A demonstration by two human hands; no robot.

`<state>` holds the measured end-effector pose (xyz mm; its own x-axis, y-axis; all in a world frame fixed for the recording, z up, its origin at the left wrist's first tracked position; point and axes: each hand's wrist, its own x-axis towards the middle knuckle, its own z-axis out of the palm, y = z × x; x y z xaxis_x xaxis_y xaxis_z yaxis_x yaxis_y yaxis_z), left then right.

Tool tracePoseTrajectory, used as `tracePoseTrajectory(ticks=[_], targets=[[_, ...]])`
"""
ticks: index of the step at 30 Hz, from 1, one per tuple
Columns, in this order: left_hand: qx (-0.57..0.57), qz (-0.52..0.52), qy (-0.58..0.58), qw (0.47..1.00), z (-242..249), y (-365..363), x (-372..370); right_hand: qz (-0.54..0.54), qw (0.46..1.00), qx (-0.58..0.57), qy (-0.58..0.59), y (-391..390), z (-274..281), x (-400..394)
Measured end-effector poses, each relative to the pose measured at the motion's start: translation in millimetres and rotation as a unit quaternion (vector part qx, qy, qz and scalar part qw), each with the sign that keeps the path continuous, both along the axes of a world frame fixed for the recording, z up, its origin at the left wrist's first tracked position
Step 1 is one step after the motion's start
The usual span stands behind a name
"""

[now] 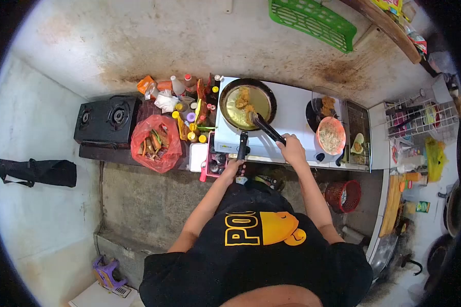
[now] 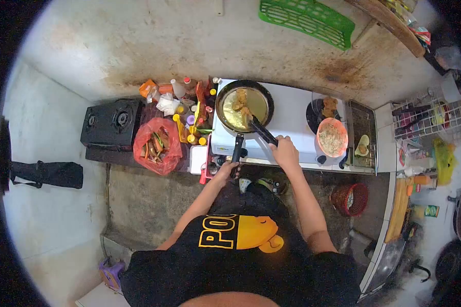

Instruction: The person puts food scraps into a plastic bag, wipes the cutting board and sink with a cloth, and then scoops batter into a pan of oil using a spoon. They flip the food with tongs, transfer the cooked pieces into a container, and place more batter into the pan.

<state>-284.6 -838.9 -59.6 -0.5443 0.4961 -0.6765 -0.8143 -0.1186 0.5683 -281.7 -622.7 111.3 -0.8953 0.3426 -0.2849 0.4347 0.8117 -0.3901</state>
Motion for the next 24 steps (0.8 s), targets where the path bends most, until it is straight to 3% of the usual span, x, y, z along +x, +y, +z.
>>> tracePoseTrajectory(ticks=[8, 11, 17, 18, 20, 24], targets=[[0.016, -0.012, -0.007, 1.0, 2.8, -1.4, -1.6, -0.001, 1.0, 0.013, -0.007, 8.9, -14.9, 1.2], [0.023, -0.016, -0.007, 1.0, 1.2, -2.3, -1.9, -0.015, 0.999, -0.026, -0.031, 24.4, -14.6, -0.4], [0.032, 0.007, -0.012, 0.999, 11.7, 1.2, -0.3, -0.082, 0.982, -0.167, 0.029, 31.1, -23.8, -25.5], [0.025, 0.009, -0.015, 1.0, 12.7, 1.3, -0.1, -0.064, 0.98, -0.17, 0.082, 32.8, -51.8, -39.0], [0.025, 0.001, -0.019, 1.0, 6.7, 0.7, 0.0, -0.066, 0.981, -0.166, 0.075, 17.9, -70.3, -64.7], [0.022, -0.012, -0.014, 1.0, -1.4, -0.6, -2.7, -0.094, 0.991, -0.091, 0.02, -21.5, -66.7, -83.9]])
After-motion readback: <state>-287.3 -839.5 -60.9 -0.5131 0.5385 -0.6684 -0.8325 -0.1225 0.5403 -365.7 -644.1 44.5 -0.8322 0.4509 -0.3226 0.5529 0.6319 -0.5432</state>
